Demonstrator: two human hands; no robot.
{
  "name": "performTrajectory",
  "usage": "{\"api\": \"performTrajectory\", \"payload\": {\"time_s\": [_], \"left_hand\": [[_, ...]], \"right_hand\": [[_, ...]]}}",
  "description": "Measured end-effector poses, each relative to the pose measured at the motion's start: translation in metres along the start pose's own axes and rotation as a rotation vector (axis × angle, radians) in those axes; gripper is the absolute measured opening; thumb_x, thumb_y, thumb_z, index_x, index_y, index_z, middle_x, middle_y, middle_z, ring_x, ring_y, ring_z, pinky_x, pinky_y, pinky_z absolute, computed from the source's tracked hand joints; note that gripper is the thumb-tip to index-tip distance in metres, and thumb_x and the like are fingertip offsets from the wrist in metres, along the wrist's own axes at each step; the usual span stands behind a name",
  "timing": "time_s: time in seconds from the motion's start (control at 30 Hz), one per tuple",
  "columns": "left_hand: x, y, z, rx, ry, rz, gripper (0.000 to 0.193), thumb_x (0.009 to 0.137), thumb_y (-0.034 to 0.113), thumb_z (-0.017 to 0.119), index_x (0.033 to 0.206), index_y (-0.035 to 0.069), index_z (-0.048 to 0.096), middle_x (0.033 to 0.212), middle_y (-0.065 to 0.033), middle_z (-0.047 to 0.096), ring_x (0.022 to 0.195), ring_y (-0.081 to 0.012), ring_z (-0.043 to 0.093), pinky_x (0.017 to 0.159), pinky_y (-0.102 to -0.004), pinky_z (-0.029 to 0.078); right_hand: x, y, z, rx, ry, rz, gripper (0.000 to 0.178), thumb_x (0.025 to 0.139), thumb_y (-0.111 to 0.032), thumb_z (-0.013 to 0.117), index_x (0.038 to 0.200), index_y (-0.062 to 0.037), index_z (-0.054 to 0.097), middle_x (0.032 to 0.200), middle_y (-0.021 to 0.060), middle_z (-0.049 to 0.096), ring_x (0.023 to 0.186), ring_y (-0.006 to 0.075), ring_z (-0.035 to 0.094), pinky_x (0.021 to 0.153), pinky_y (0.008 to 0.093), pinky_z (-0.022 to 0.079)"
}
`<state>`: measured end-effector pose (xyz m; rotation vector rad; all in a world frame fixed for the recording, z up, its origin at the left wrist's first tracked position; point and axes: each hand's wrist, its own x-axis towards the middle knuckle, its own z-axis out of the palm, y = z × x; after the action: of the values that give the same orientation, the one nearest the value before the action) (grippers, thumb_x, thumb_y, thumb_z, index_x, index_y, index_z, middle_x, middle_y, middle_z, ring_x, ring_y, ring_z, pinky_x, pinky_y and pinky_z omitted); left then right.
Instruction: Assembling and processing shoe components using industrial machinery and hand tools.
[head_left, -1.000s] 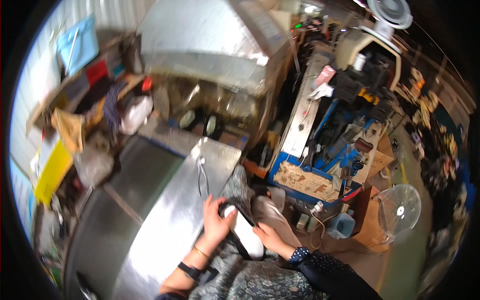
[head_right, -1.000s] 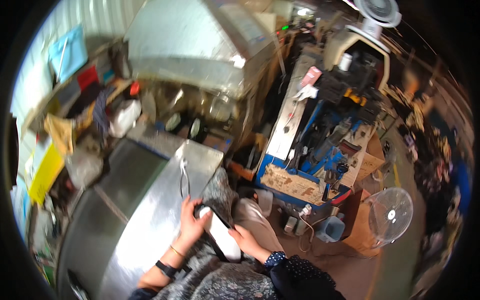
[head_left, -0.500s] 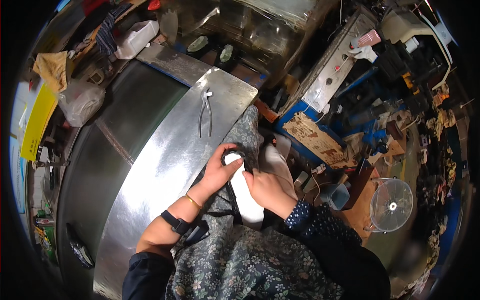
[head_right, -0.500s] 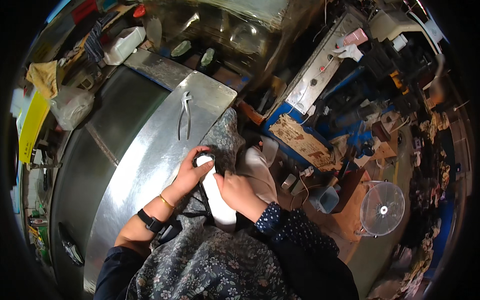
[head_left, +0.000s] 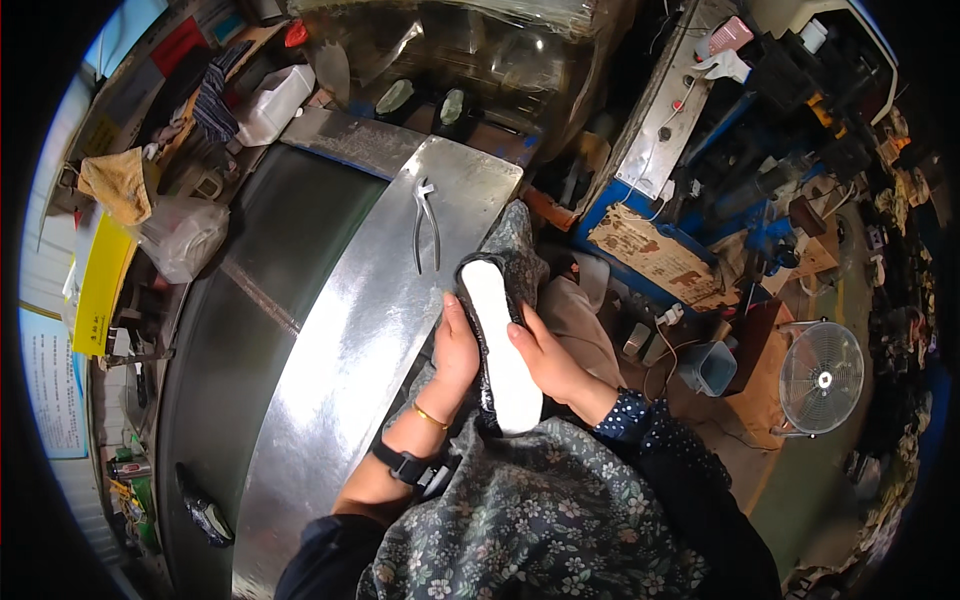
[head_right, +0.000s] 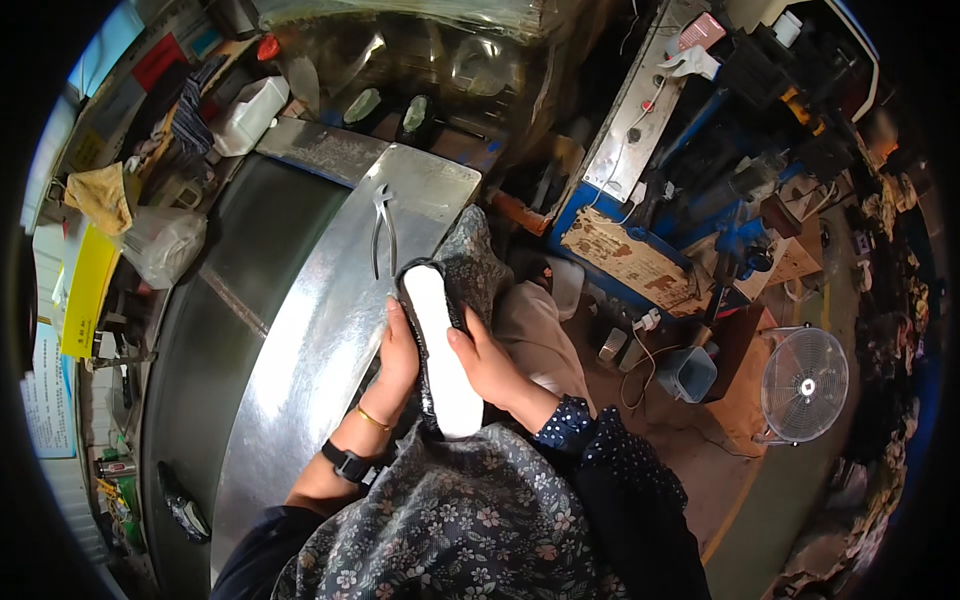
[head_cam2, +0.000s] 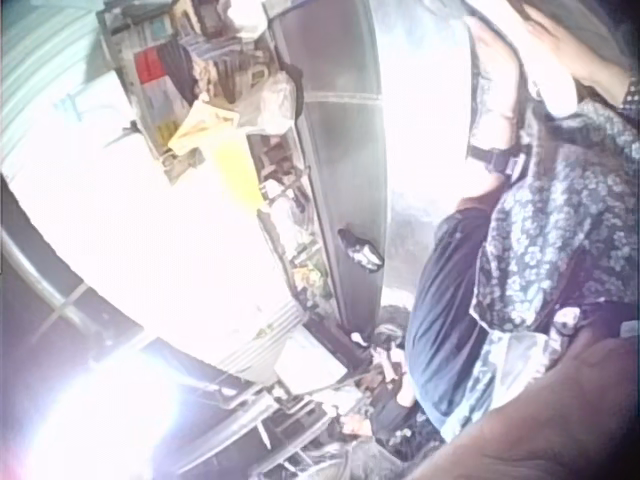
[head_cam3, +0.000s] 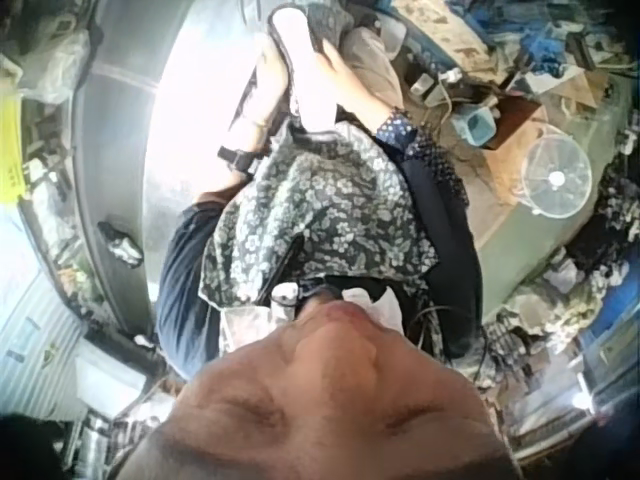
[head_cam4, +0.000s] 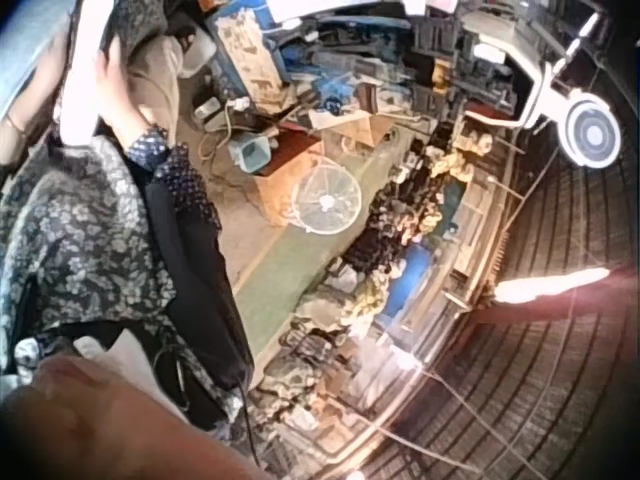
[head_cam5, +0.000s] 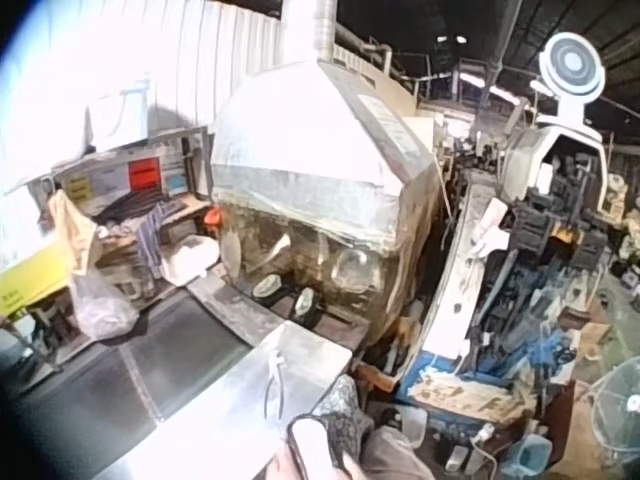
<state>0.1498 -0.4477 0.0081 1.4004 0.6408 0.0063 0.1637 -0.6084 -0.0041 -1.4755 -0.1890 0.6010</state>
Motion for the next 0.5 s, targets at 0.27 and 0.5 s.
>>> {"api": "performTrajectory", "payload": {"time_s": [0.27,0.5], "left_hand": [[0.014,0.018,-0.027,1.182,0.184,0.386,0.045,0.106,0.034,0.036,0.096,-0.001,0.063,0.074,-0.0256,0.068,0.070,-0.0474,0.067,0.065,-0.0523,0.055],[0.000,-0.041,-0.034,0.169,0.092,0.422,0.054,0.110,0.042,0.026,0.127,-0.001,0.054,0.116,-0.0237,0.064,0.105,-0.0364,0.063,0.097,-0.0437,0.046]], "right_hand": [[0.002,-0.023,0.039,-0.508,0.067,-0.097,0.071,0.105,-0.031,0.048,0.153,0.0093,0.016,0.140,0.0410,0.044,0.130,0.0499,0.047,0.107,0.0452,0.041],[0.000,-0.007,0.028,-0.368,0.044,-0.228,0.062,0.106,-0.033,0.047,0.152,0.0034,0.026,0.146,0.0311,0.044,0.133,0.0421,0.048,0.109,0.0433,0.038]]}}
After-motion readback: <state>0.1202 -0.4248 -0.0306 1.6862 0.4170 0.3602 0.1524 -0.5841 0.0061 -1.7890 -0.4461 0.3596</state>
